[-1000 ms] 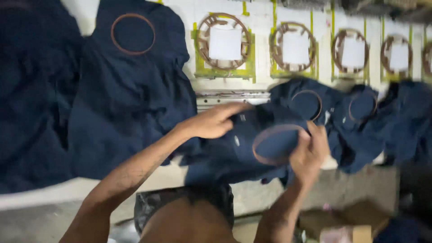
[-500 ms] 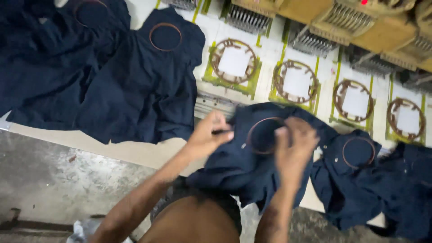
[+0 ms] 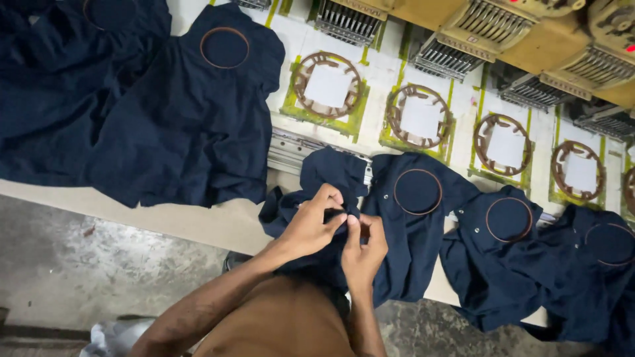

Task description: Hooping shirts and mounting them onto a multi-head industrial embroidery machine for production.

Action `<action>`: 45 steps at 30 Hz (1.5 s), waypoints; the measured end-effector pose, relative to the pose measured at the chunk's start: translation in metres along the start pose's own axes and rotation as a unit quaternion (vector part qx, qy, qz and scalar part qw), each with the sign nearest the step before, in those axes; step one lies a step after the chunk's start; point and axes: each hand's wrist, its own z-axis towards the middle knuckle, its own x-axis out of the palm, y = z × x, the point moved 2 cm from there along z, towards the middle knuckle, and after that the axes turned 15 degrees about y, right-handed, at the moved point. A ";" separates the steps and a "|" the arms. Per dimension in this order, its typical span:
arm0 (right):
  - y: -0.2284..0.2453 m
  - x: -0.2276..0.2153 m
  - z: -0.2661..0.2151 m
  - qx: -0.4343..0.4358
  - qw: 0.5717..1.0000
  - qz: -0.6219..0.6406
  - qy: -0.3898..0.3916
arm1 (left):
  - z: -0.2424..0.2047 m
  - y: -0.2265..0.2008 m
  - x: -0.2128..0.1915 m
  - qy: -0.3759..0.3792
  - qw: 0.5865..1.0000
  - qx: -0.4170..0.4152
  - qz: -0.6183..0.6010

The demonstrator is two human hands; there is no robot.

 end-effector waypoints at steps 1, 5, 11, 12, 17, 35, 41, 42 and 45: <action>0.001 0.000 -0.001 -0.015 0.999 -0.034 -0.020 | 0.000 -0.002 0.001 -0.023 0.999 0.018 0.016; 0.010 -0.003 0.011 -0.052 0.997 -0.054 -0.027 | 0.000 -0.008 0.007 -0.051 0.997 0.058 0.025; -0.007 -0.002 0.034 -0.052 0.988 0.138 0.034 | 0.009 -0.001 0.014 -0.043 0.992 0.094 0.079; -0.003 -0.002 0.025 -0.053 0.989 0.136 0.037 | 0.007 0.002 0.013 -0.047 0.992 0.093 0.076; -0.050 0.011 0.037 0.015 0.979 0.203 0.025 | 0.005 0.018 0.022 -0.036 0.986 0.142 -0.085; -0.025 0.003 0.032 0.024 0.977 0.122 0.172 | 0.004 0.029 -0.008 -0.048 0.992 -0.067 -0.091; -0.022 0.002 0.040 -0.011 0.986 0.110 0.121 | -0.005 0.033 0.014 0.028 0.993 0.035 -0.111; -0.012 -0.001 0.034 -0.016 0.987 0.108 0.122 | -0.005 0.037 0.013 0.025 0.993 0.039 -0.111; -0.007 0.004 0.024 0.017 0.980 0.122 0.154 | -0.019 0.050 -0.008 -0.028 0.990 0.030 -0.134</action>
